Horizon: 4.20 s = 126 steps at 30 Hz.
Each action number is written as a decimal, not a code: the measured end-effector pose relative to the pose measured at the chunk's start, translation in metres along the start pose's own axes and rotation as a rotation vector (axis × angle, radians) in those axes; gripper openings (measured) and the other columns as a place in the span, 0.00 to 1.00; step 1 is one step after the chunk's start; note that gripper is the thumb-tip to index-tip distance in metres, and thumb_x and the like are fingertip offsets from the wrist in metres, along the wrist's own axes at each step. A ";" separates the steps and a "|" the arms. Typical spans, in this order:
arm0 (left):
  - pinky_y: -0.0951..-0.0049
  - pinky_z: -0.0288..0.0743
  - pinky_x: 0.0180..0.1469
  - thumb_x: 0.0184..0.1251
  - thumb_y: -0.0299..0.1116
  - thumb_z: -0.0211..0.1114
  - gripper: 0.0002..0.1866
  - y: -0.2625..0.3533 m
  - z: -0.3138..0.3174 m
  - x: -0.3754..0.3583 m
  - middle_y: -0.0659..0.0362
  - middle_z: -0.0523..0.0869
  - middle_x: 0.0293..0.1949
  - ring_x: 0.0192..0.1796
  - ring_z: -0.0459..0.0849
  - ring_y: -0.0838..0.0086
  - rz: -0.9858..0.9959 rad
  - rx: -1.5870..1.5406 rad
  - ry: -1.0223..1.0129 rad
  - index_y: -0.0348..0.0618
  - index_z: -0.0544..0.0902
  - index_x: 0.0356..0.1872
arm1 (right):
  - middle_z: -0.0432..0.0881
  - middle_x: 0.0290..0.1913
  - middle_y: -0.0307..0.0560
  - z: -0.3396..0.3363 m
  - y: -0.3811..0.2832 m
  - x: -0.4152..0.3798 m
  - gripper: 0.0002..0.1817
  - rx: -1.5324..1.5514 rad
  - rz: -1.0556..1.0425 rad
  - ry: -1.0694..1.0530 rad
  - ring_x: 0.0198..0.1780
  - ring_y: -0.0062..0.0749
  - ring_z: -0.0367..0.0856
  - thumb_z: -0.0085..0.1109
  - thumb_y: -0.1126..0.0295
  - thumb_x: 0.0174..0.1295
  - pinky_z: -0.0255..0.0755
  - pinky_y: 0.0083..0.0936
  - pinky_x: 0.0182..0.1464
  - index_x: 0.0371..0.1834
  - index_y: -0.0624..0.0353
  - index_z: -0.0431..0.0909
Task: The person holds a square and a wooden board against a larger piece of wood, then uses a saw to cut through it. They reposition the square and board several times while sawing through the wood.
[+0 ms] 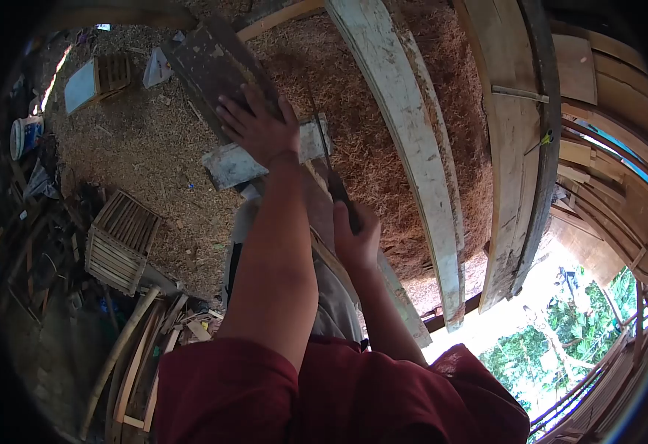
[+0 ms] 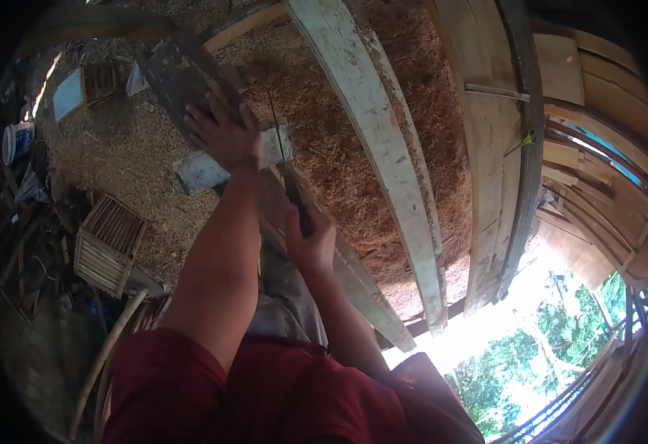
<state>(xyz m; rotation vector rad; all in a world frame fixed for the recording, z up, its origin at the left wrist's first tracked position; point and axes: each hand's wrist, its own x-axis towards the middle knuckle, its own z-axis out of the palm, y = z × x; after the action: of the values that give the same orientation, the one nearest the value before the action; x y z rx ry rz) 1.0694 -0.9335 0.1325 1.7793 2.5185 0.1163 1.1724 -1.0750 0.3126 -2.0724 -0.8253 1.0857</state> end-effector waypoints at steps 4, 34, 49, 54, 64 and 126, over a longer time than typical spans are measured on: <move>0.36 0.53 0.85 0.79 0.61 0.55 0.41 -0.001 -0.001 -0.003 0.39 0.52 0.87 0.89 0.50 0.39 0.006 0.008 -0.018 0.55 0.63 0.86 | 0.72 0.22 0.37 0.010 -0.004 0.042 0.18 0.122 0.169 -0.066 0.27 0.19 0.66 0.57 0.64 0.81 0.62 0.30 0.30 0.33 0.66 0.79; 0.33 0.50 0.85 0.80 0.58 0.53 0.41 0.000 -0.006 -0.003 0.38 0.52 0.87 0.89 0.48 0.37 0.058 0.043 -0.074 0.50 0.61 0.87 | 0.76 0.21 0.47 -0.008 0.001 0.010 0.14 0.048 0.238 -0.100 0.25 0.25 0.72 0.59 0.68 0.76 0.66 0.33 0.29 0.33 0.67 0.81; 0.35 0.52 0.85 0.80 0.58 0.53 0.41 -0.001 -0.011 -0.004 0.37 0.51 0.87 0.88 0.48 0.35 0.076 0.064 -0.110 0.48 0.59 0.87 | 0.74 0.19 0.54 0.020 0.008 0.044 0.16 0.037 0.231 -0.034 0.20 0.38 0.73 0.62 0.67 0.73 0.67 0.39 0.28 0.26 0.65 0.78; 0.34 0.52 0.85 0.80 0.59 0.53 0.42 -0.002 -0.007 -0.004 0.37 0.51 0.87 0.88 0.48 0.34 0.091 0.061 -0.118 0.47 0.59 0.87 | 0.68 0.20 0.43 -0.027 -0.004 -0.023 0.18 0.061 0.281 -0.098 0.25 0.22 0.66 0.61 0.65 0.76 0.60 0.33 0.28 0.29 0.67 0.76; 0.30 0.48 0.85 0.77 0.60 0.54 0.44 -0.008 -0.005 -0.004 0.36 0.51 0.87 0.88 0.47 0.33 0.112 0.032 -0.119 0.50 0.58 0.87 | 0.83 0.28 0.62 -0.002 0.005 -0.003 0.12 -0.007 0.339 -0.102 0.28 0.43 0.85 0.63 0.66 0.72 0.75 0.40 0.34 0.35 0.65 0.83; 0.32 0.49 0.86 0.75 0.60 0.57 0.45 -0.001 -0.004 -0.005 0.41 0.50 0.87 0.90 0.45 0.39 0.047 0.031 -0.112 0.52 0.56 0.88 | 0.73 0.20 0.50 0.028 0.017 0.032 0.16 0.163 0.250 0.038 0.24 0.26 0.68 0.63 0.66 0.73 0.64 0.34 0.28 0.28 0.66 0.78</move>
<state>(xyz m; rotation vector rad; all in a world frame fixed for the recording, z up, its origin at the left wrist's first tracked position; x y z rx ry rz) 1.0696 -0.9391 0.1368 1.8029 2.4152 -0.0199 1.1664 -1.0537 0.2724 -2.0886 -0.4503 1.1984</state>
